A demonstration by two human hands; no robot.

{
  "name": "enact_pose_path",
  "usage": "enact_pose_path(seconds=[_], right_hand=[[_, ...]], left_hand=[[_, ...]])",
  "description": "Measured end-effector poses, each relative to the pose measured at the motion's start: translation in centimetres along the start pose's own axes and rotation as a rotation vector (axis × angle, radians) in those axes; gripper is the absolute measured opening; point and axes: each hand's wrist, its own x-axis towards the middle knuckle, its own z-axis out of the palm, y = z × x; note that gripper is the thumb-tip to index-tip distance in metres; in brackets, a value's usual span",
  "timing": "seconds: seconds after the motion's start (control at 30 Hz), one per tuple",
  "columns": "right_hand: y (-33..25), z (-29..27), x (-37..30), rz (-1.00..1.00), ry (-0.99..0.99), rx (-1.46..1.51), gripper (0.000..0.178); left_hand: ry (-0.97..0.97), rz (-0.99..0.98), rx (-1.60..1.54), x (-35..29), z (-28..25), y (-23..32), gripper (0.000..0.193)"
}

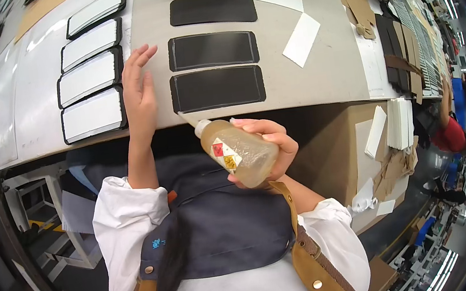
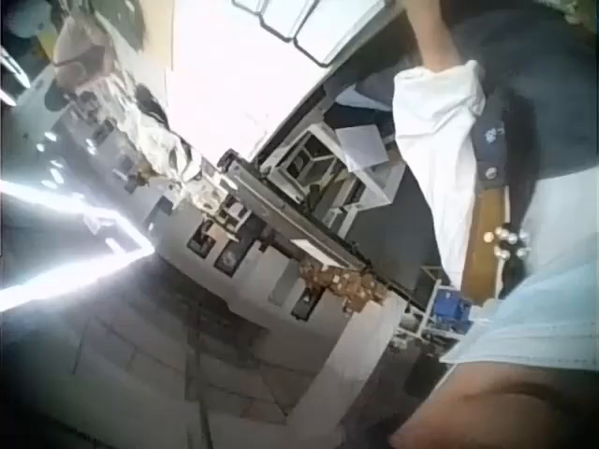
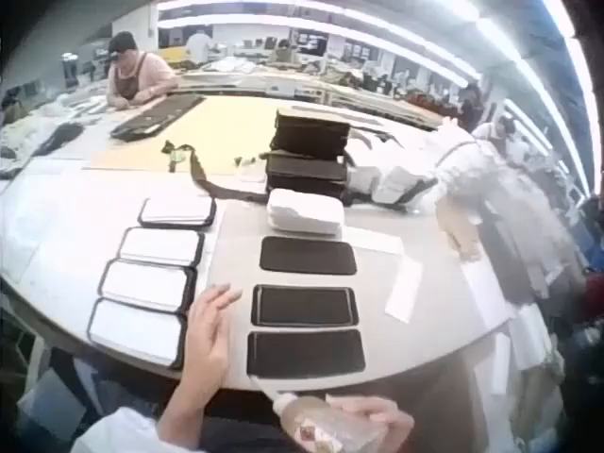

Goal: Applying adhesive and lining to leather components at a workshop table.

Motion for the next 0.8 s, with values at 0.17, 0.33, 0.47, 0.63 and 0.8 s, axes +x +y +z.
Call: enact_pose_path(seconds=[0.17, 0.33, 0.47, 0.63, 0.8], right_hand=[[0.5, -0.3, 0.2, 0.243, 0.487, 0.039, 0.086], [3.4, -14.1, 3.9, 0.151, 0.797, -0.447, 0.069], [4.5, -22.5, 3.7, 0.356, 0.923, -0.748, 0.062], [7.5, -29.5, 1.1, 0.63, 0.735, -1.196, 0.049], [4.1, -14.0, 12.8, 0.05, 0.403, -1.007, 0.033]], left_hand=[[0.001, 0.017, 0.038, 0.1, -0.7, 0.0, 0.043], [0.009, 0.011, 0.022, 0.1, -0.1, 0.1, 0.043], [0.016, 0.002, 0.018, 0.3, -0.2, 0.6, 0.044], [0.016, 0.007, 0.024, 0.4, -0.3, 0.6, 0.044], [0.012, -0.004, 0.057, 0.0, -0.5, 0.5, 0.042]])
